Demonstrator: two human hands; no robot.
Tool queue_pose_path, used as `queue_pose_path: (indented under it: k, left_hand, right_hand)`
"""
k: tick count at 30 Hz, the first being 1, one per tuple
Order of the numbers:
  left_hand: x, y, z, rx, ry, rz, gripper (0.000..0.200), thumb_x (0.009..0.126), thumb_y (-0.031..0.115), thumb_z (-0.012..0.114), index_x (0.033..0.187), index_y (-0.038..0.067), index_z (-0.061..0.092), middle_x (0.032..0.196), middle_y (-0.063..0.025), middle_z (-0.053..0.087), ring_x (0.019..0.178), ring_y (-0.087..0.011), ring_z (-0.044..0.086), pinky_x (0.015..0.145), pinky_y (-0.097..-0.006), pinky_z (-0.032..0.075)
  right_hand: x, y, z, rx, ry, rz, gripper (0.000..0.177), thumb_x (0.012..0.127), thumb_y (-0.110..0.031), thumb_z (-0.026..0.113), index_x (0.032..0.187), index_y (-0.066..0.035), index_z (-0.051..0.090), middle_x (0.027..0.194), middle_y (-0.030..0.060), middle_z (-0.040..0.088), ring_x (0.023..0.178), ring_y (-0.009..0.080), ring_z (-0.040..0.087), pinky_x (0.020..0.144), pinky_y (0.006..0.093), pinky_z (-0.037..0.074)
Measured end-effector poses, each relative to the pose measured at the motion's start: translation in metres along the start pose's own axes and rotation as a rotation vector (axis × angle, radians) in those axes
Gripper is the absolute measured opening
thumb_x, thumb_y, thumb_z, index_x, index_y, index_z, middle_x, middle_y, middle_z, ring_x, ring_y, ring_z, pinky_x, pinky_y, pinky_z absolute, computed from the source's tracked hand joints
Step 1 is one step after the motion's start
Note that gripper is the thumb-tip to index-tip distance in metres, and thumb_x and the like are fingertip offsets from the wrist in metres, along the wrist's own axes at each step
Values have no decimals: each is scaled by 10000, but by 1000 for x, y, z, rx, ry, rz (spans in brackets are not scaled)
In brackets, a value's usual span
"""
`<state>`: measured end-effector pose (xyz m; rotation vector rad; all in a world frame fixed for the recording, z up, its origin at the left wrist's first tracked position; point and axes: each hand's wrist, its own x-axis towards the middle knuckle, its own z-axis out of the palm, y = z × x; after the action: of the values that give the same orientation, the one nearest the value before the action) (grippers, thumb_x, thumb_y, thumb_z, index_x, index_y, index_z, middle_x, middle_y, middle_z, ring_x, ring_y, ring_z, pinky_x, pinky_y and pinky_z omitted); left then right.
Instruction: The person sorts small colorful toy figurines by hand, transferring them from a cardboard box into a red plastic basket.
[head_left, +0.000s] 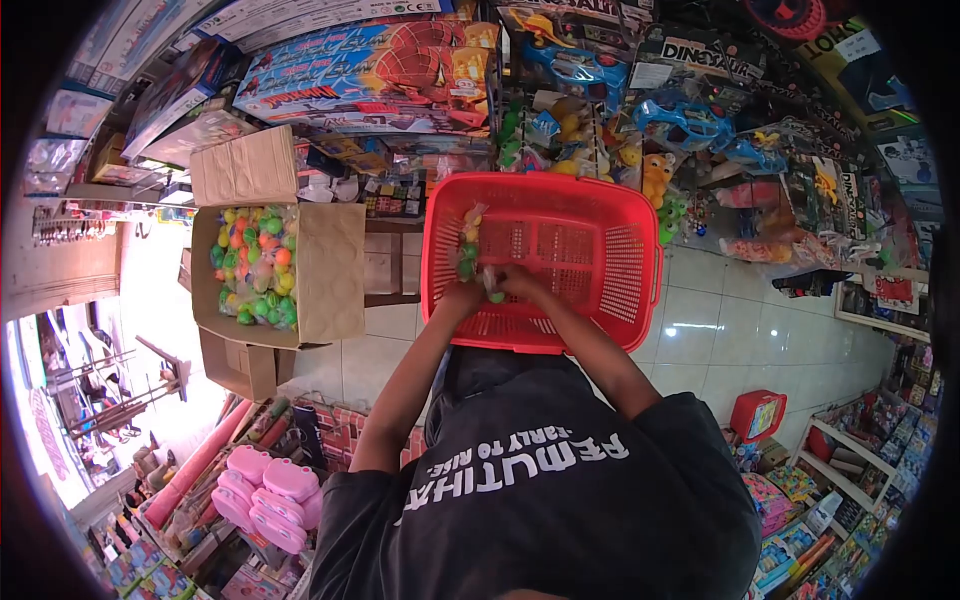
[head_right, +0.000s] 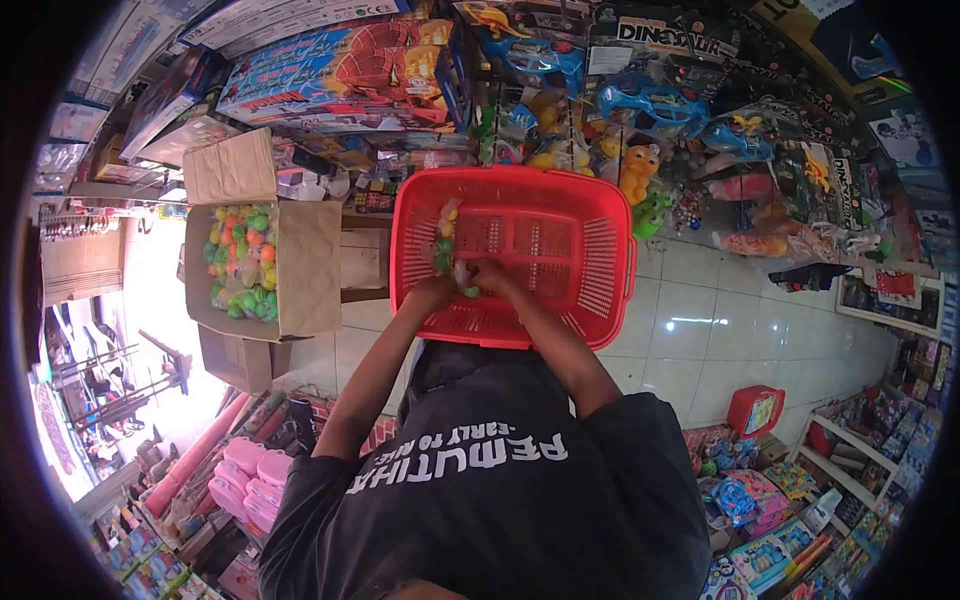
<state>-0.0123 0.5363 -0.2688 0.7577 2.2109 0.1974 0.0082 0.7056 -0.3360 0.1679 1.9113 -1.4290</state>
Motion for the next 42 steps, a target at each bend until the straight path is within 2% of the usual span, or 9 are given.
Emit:
queue_pose_path:
  k: [8, 14, 16, 19, 21, 27, 32, 34, 42]
  left_hand:
    - [-5, 6, -10, 99, -210, -4, 304, 723, 66, 496, 1005, 74, 610, 909, -200, 620, 842, -327, 609, 715, -383, 493]
    - [13, -14, 16, -45, 60, 91, 235, 720, 77, 528, 928, 45, 633, 907, -214, 610, 835, -326, 610, 713, -390, 493]
    - [-11, 13, -32, -159, 33, -16, 337, 871, 326, 409, 1057, 88, 558, 895, -213, 612, 856, -359, 597, 740, -425, 477]
    - [-26, 25, -64, -117, 15, 26, 368, 904, 364, 331, 1088, 110, 524, 885, -233, 602, 831, -375, 593, 734, -434, 473]
    - [-25, 20, -59, -120, 34, 33, 338, 887, 328, 372, 1058, 90, 540, 874, -232, 604, 821, -371, 597, 724, -434, 475]
    - [-4, -1, -26, -103, 106, 67, 237, 742, 170, 543, 919, 28, 611, 856, -210, 616, 799, -344, 611, 699, -422, 485]
    - [-1, -3, -28, -70, 80, 82, 208, 696, 143, 576, 853, 20, 635, 848, -203, 622, 796, -335, 615, 698, -413, 490]
    - [-5, 8, -42, 59, -99, 49, 276, 700, 64, 548, 967, 54, 616, 928, -181, 620, 857, -330, 608, 722, -400, 488]
    - [-15, 19, -43, 13, -64, -36, 239, 667, 42, 541, 891, 16, 623, 872, -199, 621, 819, -329, 614, 691, -410, 492]
  right_hand:
    - [-12, -16, 16, -354, 139, -174, 364, 635, -232, 730, 907, -35, 590, 863, 127, 623, 793, 235, 599, 703, 345, 465]
    - [-31, -43, 10, -446, 124, -145, 404, 665, -307, 690, 944, -29, 600, 908, 192, 612, 866, 316, 594, 737, 393, 468]
    - [-37, -53, 10, -476, 96, -102, 450, 664, -373, 688, 958, -40, 612, 930, 205, 611, 900, 326, 590, 746, 406, 471]
    - [-30, -49, 14, -571, 73, -22, 383, 730, -260, 637, 1013, -12, 566, 928, 191, 611, 840, 298, 606, 750, 381, 476]
    - [-30, -48, 13, -226, -29, 12, 396, 747, -273, 645, 1045, -32, 544, 889, 155, 621, 751, 235, 627, 640, 340, 515]
    - [-36, -50, 10, -2, -83, 89, 387, 772, -256, 651, 1075, -65, 506, 852, 77, 608, 631, 126, 611, 470, 260, 514]
    - [-20, -33, 7, 45, -197, 209, 420, 757, -270, 676, 1096, -90, 506, 884, 69, 610, 686, 145, 613, 571, 283, 532]
    - [-17, -24, 5, 75, -244, 268, 417, 755, -268, 683, 1094, -95, 513, 891, 71, 612, 711, 152, 615, 610, 289, 534]
    - [-25, -33, -9, 102, -420, 260, 403, 739, -191, 690, 1089, -84, 522, 954, 71, 603, 803, 193, 601, 705, 328, 512]
